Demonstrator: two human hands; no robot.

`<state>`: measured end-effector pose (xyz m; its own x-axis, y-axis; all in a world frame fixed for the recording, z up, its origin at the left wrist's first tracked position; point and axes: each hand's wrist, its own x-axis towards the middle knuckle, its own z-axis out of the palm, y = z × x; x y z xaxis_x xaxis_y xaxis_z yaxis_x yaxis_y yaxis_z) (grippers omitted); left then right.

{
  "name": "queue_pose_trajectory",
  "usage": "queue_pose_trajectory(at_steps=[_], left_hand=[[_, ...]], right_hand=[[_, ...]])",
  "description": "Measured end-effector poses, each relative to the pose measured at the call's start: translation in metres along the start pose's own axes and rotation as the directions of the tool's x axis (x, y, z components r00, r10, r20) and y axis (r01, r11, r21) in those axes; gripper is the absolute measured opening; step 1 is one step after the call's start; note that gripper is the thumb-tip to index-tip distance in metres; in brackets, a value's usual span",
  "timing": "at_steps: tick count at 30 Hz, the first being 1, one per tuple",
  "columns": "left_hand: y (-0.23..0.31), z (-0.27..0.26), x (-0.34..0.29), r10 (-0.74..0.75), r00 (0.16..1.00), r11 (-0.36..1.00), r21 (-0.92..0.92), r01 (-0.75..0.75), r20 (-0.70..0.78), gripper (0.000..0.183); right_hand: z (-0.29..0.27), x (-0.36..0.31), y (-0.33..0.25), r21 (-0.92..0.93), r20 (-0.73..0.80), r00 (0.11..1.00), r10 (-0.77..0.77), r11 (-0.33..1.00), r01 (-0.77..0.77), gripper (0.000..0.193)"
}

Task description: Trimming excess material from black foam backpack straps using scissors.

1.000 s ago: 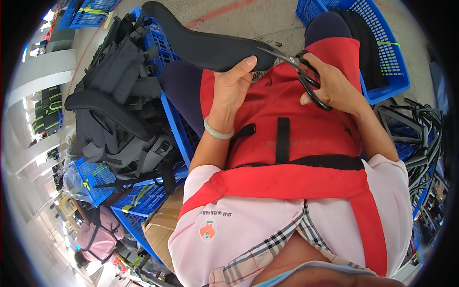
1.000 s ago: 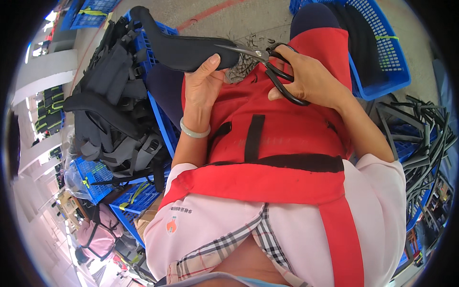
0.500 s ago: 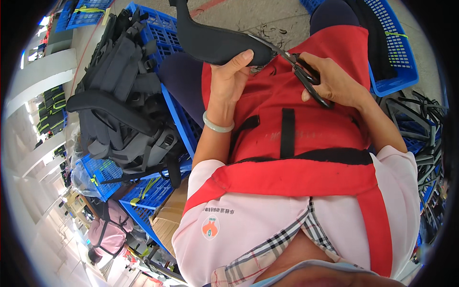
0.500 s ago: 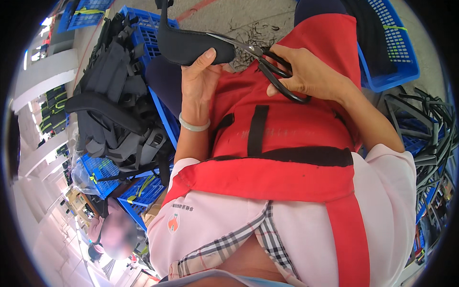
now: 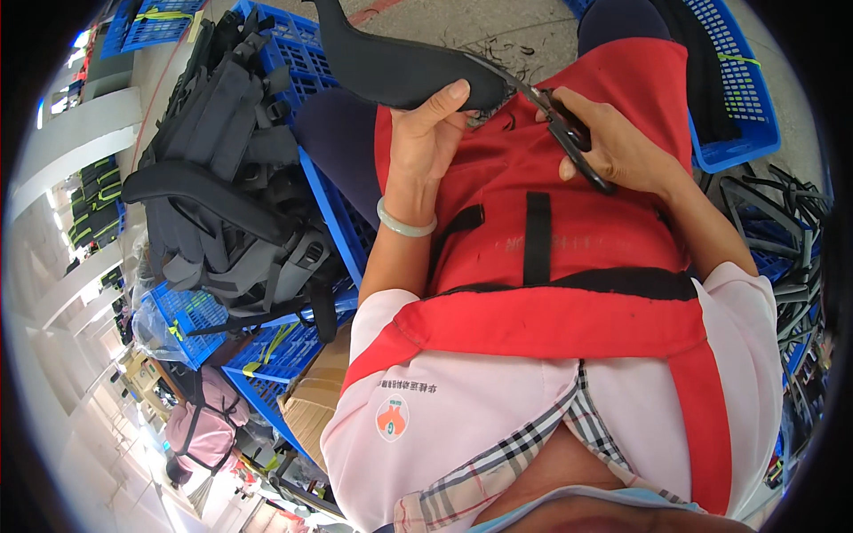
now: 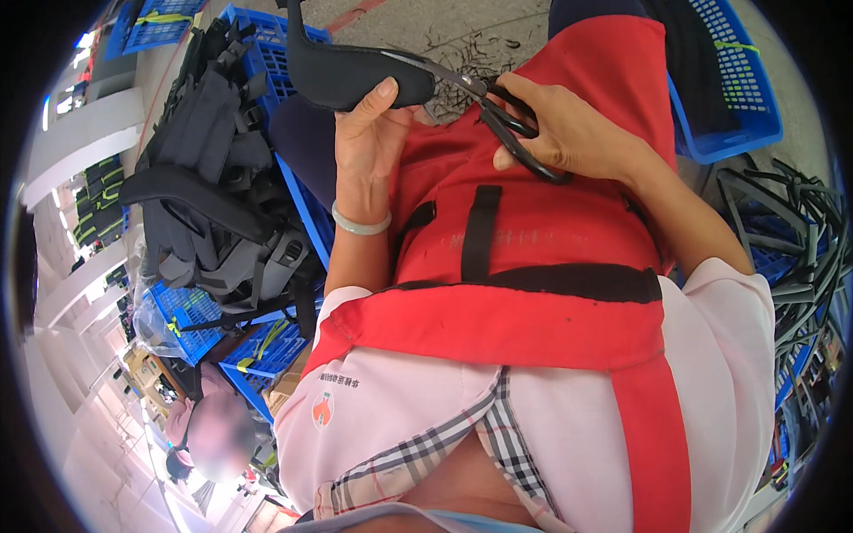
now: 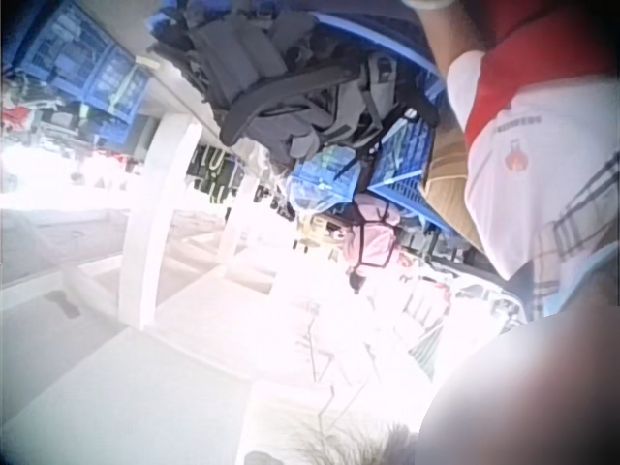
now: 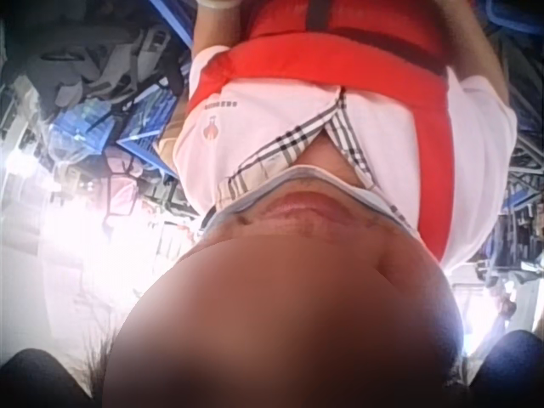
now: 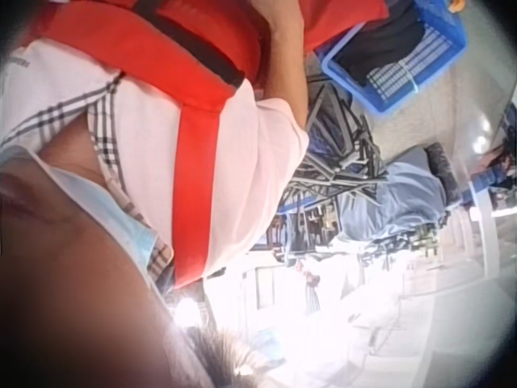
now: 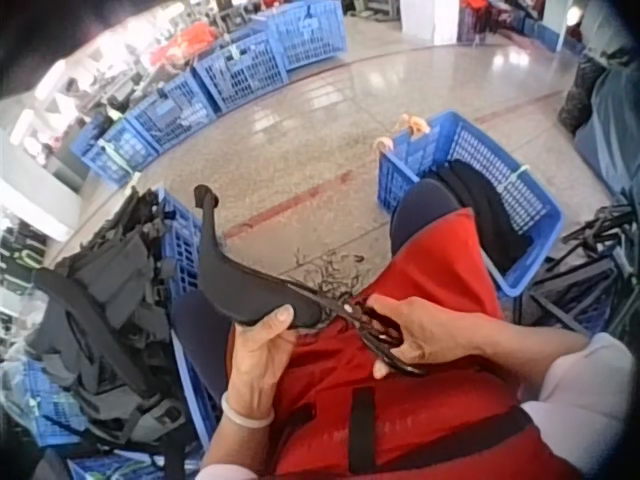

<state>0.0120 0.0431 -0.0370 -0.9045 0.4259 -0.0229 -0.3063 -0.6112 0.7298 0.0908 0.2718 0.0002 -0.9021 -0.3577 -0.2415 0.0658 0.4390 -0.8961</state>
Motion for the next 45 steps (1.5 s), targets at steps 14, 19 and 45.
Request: queue_pose_trajectory(at_steps=[14, 19, 45], left_hand=[[0.006, -0.005, -0.006, -0.044, 0.999, 0.998, -0.056, 0.043, -0.007, 0.026], [0.004, -0.007, -0.008, -0.042, 0.999, 0.997, -0.061, 0.041, -0.012, 0.025], [-0.023, 0.005, -0.023, -0.093, 0.996, 0.960, 0.264, 0.092, -0.009, 0.029]], right_hand=[[0.000, 0.002, 0.004, 0.142, 0.080, 0.996, 0.033, 0.989, -0.044, 0.065], [0.001, 0.002, 0.012, 0.151, 0.050, 0.999, 0.000, 0.988, -0.007, 0.051], [0.028, 0.037, 0.005, 0.430, -0.176, 0.984, -0.035, 0.896, 0.109, 0.030]])
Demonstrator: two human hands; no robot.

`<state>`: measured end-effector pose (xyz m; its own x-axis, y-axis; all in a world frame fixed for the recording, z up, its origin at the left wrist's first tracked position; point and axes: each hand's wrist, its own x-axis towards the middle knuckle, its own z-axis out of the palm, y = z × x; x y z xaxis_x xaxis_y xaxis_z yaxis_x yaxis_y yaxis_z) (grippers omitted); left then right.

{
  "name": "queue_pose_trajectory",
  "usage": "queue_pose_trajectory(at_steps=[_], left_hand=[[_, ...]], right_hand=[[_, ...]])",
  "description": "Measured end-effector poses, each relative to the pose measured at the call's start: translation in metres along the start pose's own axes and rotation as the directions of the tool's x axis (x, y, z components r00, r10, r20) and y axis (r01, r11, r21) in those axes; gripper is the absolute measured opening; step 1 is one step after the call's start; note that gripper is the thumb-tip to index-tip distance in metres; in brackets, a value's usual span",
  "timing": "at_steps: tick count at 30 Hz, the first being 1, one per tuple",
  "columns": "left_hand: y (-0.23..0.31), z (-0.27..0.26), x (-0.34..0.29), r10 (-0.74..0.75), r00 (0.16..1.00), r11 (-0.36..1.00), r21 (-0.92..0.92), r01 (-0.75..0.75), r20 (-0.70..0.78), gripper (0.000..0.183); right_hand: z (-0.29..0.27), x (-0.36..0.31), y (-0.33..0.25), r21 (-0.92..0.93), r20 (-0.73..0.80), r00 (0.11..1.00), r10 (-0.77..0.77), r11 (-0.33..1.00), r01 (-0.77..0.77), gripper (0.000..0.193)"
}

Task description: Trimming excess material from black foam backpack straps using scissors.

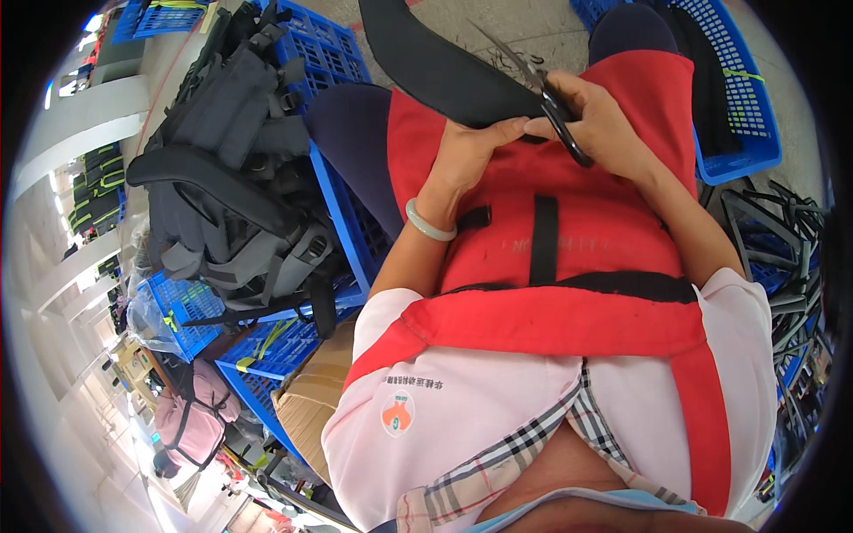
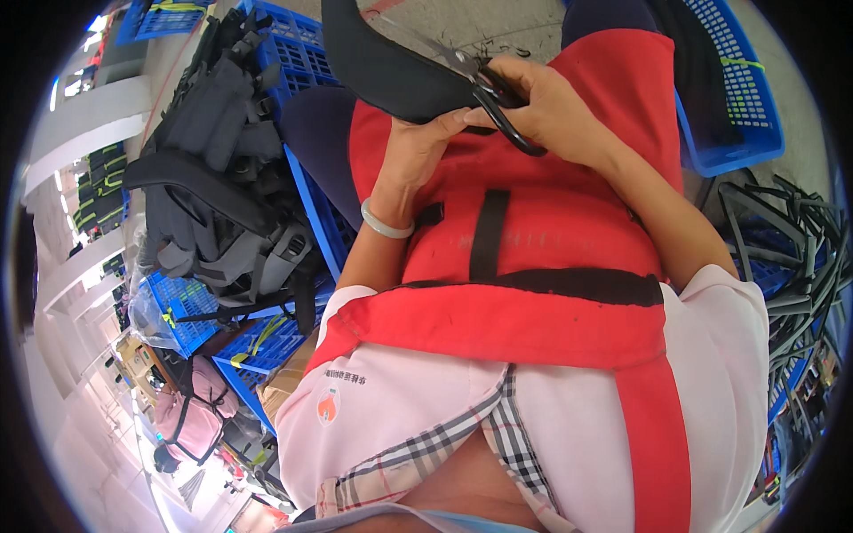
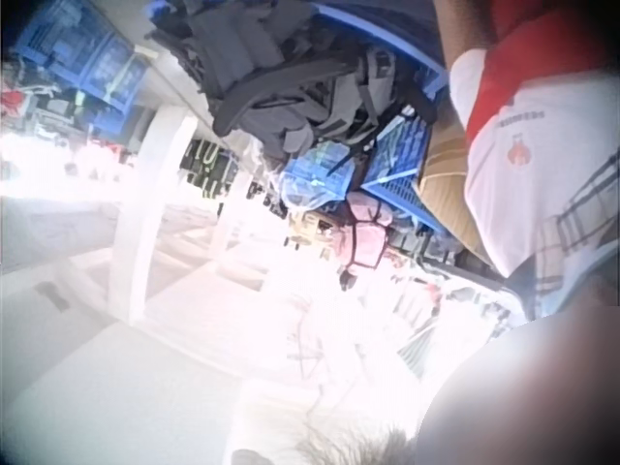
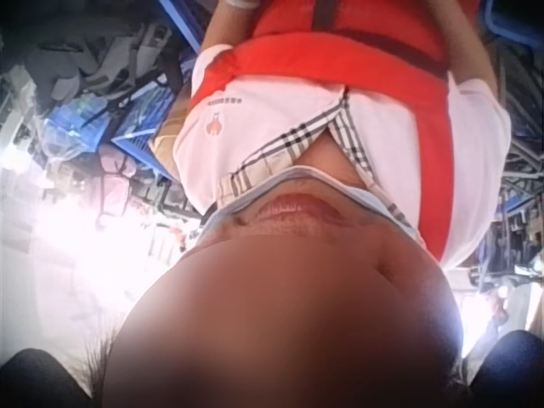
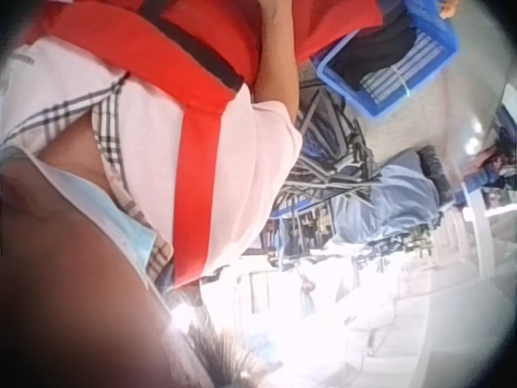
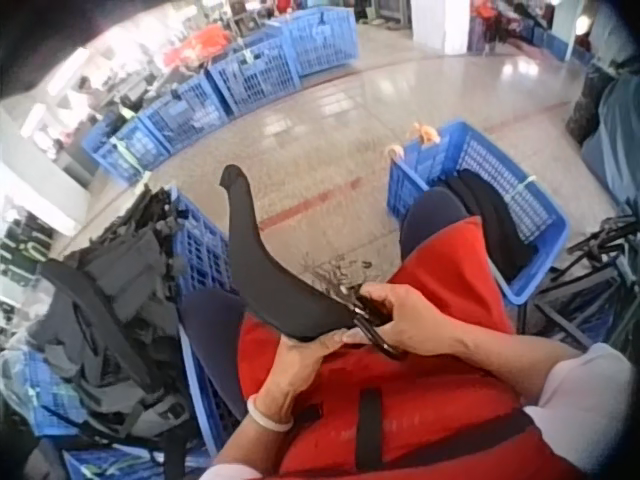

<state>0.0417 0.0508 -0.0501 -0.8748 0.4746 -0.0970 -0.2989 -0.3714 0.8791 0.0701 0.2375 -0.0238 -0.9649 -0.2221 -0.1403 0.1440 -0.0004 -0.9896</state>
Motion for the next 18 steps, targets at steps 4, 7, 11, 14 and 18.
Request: queue_pose_trajectory(at_steps=[4, 7, 11, 14, 18], left_hand=[[0.015, -0.025, 0.009, -0.030, 0.996, 0.936, -0.353, 0.000, -0.078, 0.030], [0.030, -0.049, 0.017, -0.058, 0.981, 0.867, -0.497, -0.043, -0.186, 0.030], [0.041, -0.055, 0.016, 0.044, 0.941, 0.995, -0.071, -0.072, -0.334, 0.032], [0.052, -0.073, 0.014, 0.070, 0.981, 0.785, 0.617, 0.057, -0.180, 0.035], [0.058, -0.068, 0.027, 0.173, 0.966, 0.963, -0.172, -0.207, -0.193, 0.023]], right_hand=[[-0.004, -0.006, -0.017, -0.406, 0.027, 0.999, -0.039, 0.913, 0.047, 0.026], [-0.013, -0.013, -0.018, -0.514, 0.098, 0.990, -0.100, 0.847, 0.136, 0.025], [-0.031, -0.022, -0.018, -0.571, 0.146, 0.989, -0.014, 0.815, 0.096, 0.025], [-0.037, -0.028, -0.023, -0.584, 0.174, 0.983, -0.064, 0.797, 0.155, 0.025], [-0.046, -0.033, -0.018, -0.638, 0.234, 0.971, -0.039, 0.748, 0.184, 0.025]])
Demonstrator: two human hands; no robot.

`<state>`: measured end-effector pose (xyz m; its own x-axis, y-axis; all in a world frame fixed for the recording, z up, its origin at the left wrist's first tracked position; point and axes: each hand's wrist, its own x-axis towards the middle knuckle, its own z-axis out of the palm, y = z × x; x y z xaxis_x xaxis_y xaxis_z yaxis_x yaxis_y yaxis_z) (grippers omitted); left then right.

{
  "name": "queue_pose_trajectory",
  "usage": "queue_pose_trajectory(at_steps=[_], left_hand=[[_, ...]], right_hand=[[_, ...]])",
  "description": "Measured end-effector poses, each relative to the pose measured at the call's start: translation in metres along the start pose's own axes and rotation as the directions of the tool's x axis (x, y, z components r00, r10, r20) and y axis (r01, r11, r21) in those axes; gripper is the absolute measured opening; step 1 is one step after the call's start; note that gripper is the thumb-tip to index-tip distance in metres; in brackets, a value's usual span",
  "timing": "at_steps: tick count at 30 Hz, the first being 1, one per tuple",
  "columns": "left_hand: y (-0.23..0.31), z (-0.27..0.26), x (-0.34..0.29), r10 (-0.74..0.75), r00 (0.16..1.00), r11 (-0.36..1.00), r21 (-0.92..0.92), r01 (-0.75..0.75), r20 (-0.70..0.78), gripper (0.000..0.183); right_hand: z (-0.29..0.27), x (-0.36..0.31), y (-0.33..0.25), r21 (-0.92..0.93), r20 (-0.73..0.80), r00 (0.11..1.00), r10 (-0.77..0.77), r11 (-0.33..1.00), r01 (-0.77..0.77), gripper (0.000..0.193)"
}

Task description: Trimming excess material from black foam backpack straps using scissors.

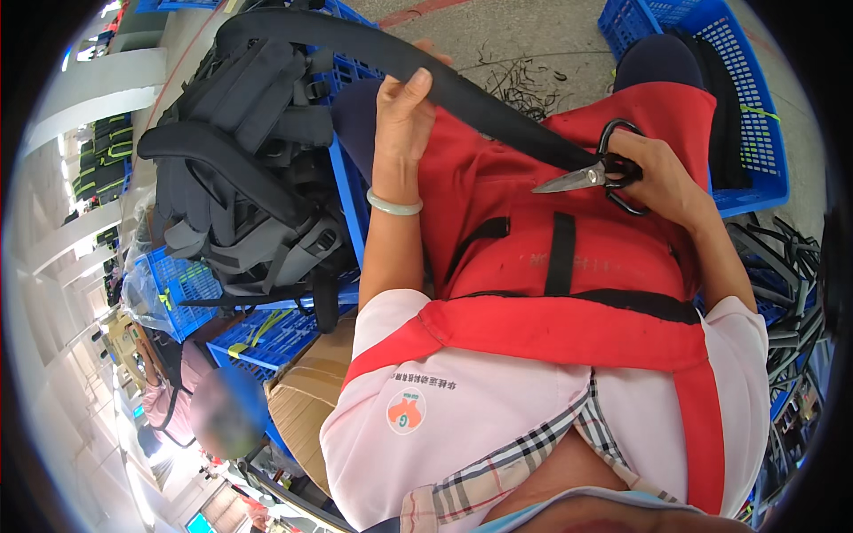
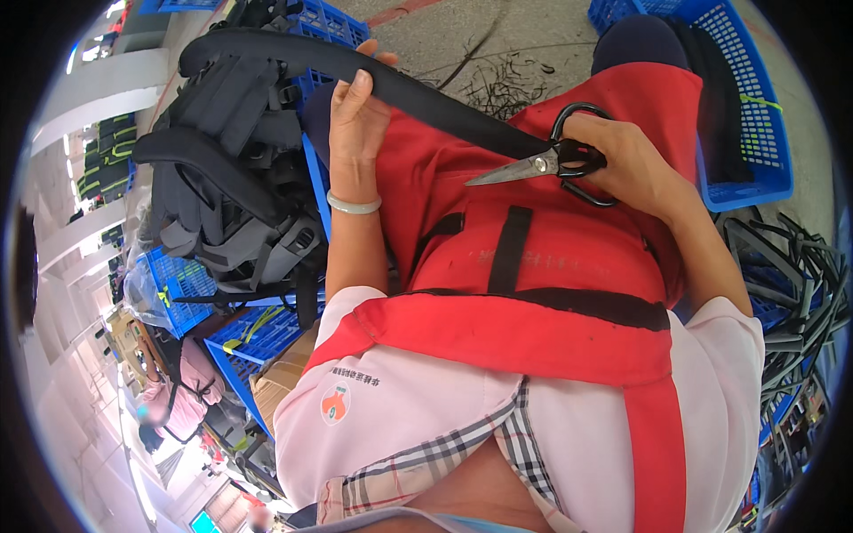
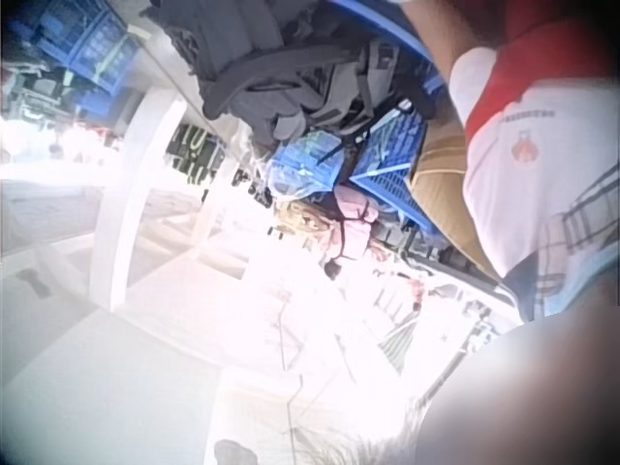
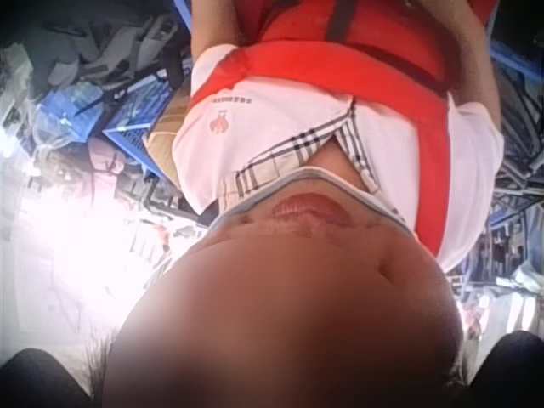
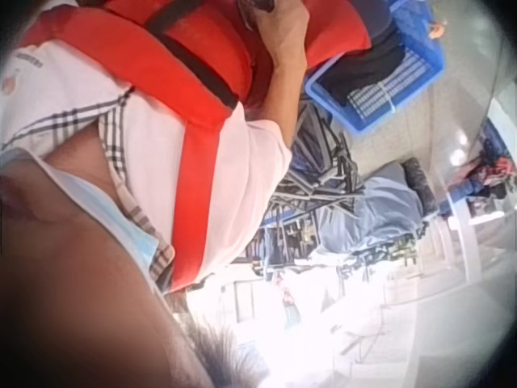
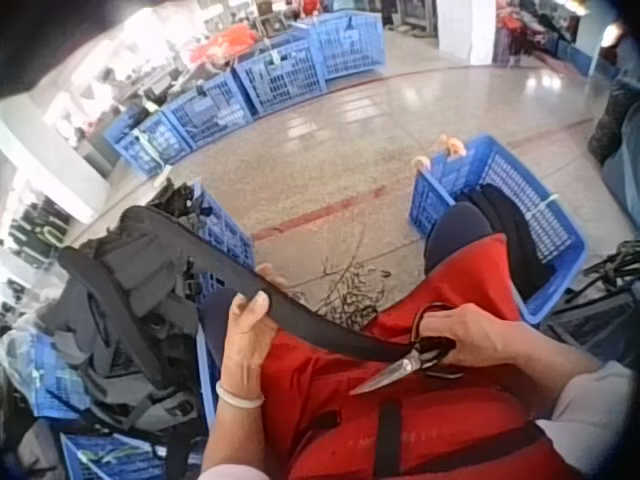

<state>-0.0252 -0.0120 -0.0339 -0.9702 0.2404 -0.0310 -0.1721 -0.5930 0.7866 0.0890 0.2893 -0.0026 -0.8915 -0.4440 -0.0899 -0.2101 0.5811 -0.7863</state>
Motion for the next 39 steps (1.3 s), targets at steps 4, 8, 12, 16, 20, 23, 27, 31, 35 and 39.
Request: queue_pose_trajectory(at_steps=[4, 8, 12, 16, 20, 23, 27, 31, 35, 39], left_hand=[[0.002, -0.001, 0.000, -0.078, 0.996, 0.997, 0.005, 0.078, 0.054, 0.025], [-0.001, 0.007, -0.003, -0.157, 0.971, 0.987, 0.000, 0.160, 0.178, 0.027], [-0.005, 0.011, -0.008, -0.153, 0.964, 0.988, 0.014, 0.154, 0.219, 0.028], [-0.005, 0.017, -0.009, -0.078, 0.977, 0.997, -0.004, 0.080, 0.200, 0.024], [-0.007, 0.027, -0.012, -0.025, 0.981, 1.000, 0.000, 0.026, 0.191, 0.020], [-0.013, 0.028, -0.015, -0.010, 0.981, 1.000, 0.009, 0.008, 0.192, 0.021], [-0.023, 0.032, -0.018, -0.022, 0.977, 0.999, -0.040, 0.031, 0.210, 0.020], [-0.023, 0.027, -0.018, -0.009, 0.983, 0.998, -0.067, 0.022, 0.185, 0.020], [-0.021, 0.022, -0.014, -0.038, 0.981, 0.995, -0.084, 0.055, 0.191, 0.020], [-0.021, 0.025, -0.008, -0.039, 0.984, 0.995, -0.079, 0.053, 0.172, 0.020]], right_hand=[[-0.007, 0.000, 0.003, 0.370, 0.057, 0.988, 0.145, 0.916, -0.156, 0.020], [-0.009, 0.011, 0.018, 0.627, -0.125, 0.966, 0.225, 0.772, -0.099, 0.025], [0.014, 0.021, 0.004, 0.401, -0.116, 0.982, 0.147, 0.912, -0.090, 0.036], [0.020, 0.024, -0.013, 0.406, -0.125, 0.992, 0.013, 0.913, 0.039, 0.049], [0.007, 0.026, -0.026, 0.190, -0.016, 0.996, 0.086, 0.978, -0.082, 0.055], [0.018, 0.026, -0.017, 0.075, -0.136, 0.991, 0.000, 0.997, 0.010, 0.053], [0.028, 0.032, -0.014, 0.005, -0.233, 0.971, -0.054, 0.998, 0.056, 0.046], [0.028, 0.043, -0.021, 0.049, -0.075, 0.990, 0.123, 0.992, -0.119, 0.039], [0.046, 0.050, -0.008, 0.365, -0.088, 0.991, 0.096, 0.929, -0.058, 0.025], [0.052, 0.057, 0.014, 0.614, -0.179, 0.974, 0.138, 0.789, 0.001, 0.024]])
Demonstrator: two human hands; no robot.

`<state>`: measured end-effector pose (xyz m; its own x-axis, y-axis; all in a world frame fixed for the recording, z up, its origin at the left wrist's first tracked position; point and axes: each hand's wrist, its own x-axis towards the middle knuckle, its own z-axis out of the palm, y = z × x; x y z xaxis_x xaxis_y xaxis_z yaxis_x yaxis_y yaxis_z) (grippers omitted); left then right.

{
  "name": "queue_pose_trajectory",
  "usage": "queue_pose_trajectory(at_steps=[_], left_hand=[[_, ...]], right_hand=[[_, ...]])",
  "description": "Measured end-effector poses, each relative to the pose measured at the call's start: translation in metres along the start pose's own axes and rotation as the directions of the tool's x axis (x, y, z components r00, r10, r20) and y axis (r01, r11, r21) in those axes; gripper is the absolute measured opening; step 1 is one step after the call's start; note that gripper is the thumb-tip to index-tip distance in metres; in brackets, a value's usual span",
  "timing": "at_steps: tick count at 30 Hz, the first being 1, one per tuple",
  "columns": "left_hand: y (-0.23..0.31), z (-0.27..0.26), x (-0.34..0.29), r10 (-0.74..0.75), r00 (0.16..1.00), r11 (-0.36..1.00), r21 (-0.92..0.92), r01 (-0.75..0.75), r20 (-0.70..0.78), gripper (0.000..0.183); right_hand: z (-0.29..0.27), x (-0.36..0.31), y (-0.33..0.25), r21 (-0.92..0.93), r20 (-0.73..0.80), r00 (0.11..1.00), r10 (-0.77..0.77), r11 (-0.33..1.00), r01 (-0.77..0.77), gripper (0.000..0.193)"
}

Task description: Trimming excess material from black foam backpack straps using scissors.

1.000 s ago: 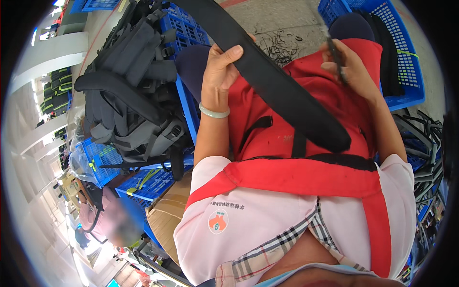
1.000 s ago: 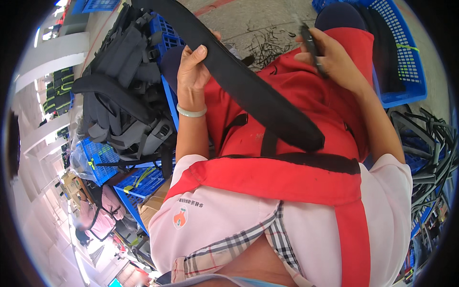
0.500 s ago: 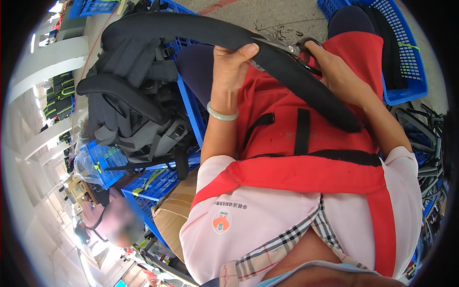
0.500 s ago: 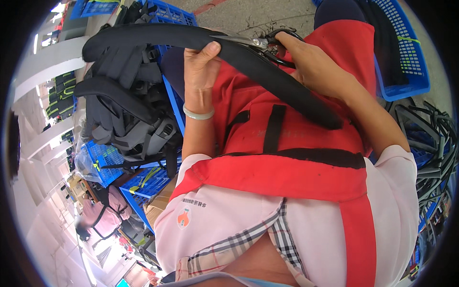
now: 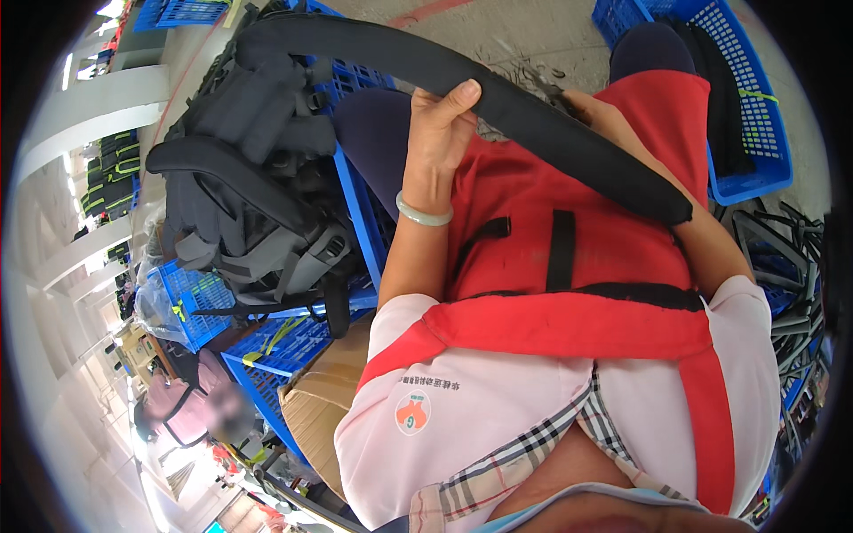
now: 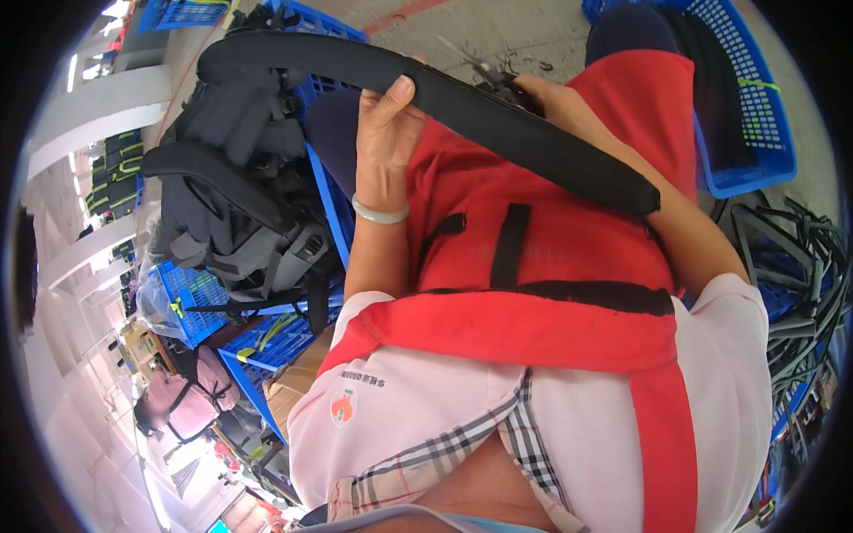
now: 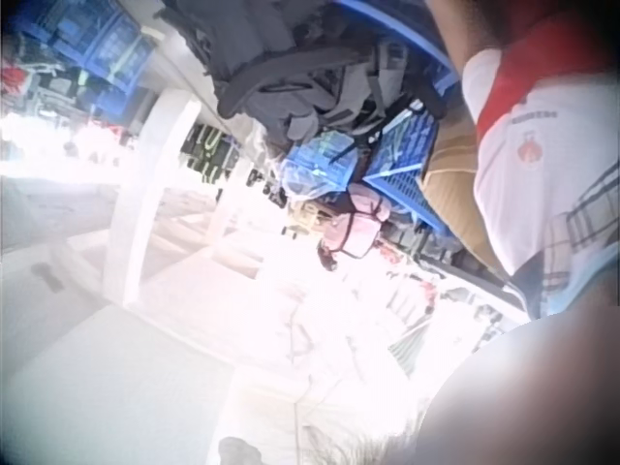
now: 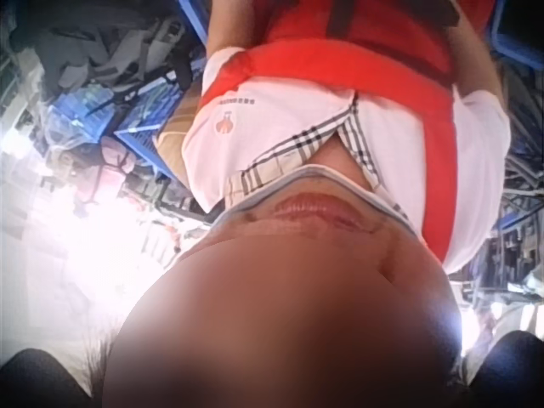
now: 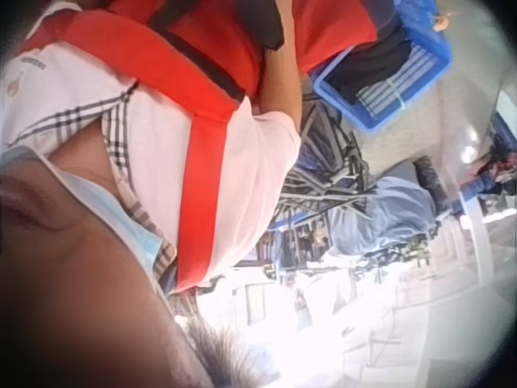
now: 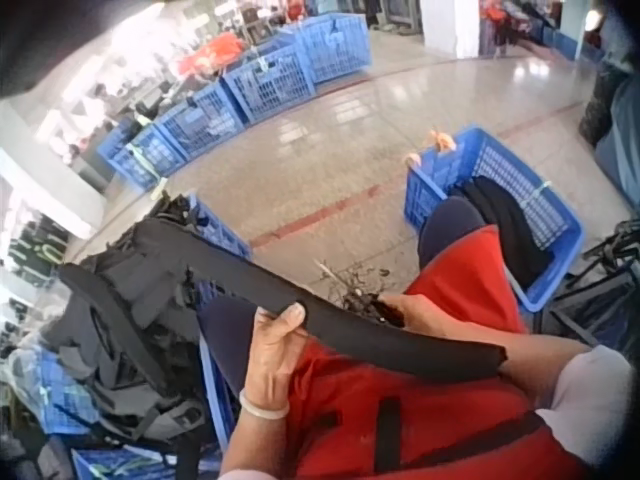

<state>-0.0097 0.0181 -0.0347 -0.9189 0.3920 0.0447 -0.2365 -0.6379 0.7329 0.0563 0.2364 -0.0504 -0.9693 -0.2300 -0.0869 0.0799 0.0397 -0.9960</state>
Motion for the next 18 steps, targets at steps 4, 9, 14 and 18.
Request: queue_pose_trajectory(at_steps=[4, 9, 14, 18], left_hand=[[0.000, -0.004, 0.028, -0.054, 0.993, 0.982, 0.177, 0.072, -0.105, 0.027], [0.011, 0.028, 0.094, -0.254, 0.961, 0.545, 0.837, 0.046, 0.112, 0.021], [-0.052, 0.129, 0.100, -0.405, 0.775, 0.486, 0.833, -0.266, 0.484, 0.032], [-0.064, 0.111, 0.122, -0.489, 0.816, 0.455, 0.889, -0.063, 0.308, 0.032]], right_hand=[[-0.037, -0.009, -0.028, -0.212, -0.192, 0.973, 0.129, 0.963, -0.169, 0.025], [-0.055, 0.008, -0.055, -0.699, -0.172, 0.776, -0.606, 0.630, 0.337, 0.038], [-0.106, -0.009, -0.073, -0.781, -0.106, 0.888, -0.448, 0.590, 0.204, 0.026], [-0.172, -0.040, -0.049, -0.587, -0.355, 0.907, -0.228, 0.809, -0.027, 0.028]])
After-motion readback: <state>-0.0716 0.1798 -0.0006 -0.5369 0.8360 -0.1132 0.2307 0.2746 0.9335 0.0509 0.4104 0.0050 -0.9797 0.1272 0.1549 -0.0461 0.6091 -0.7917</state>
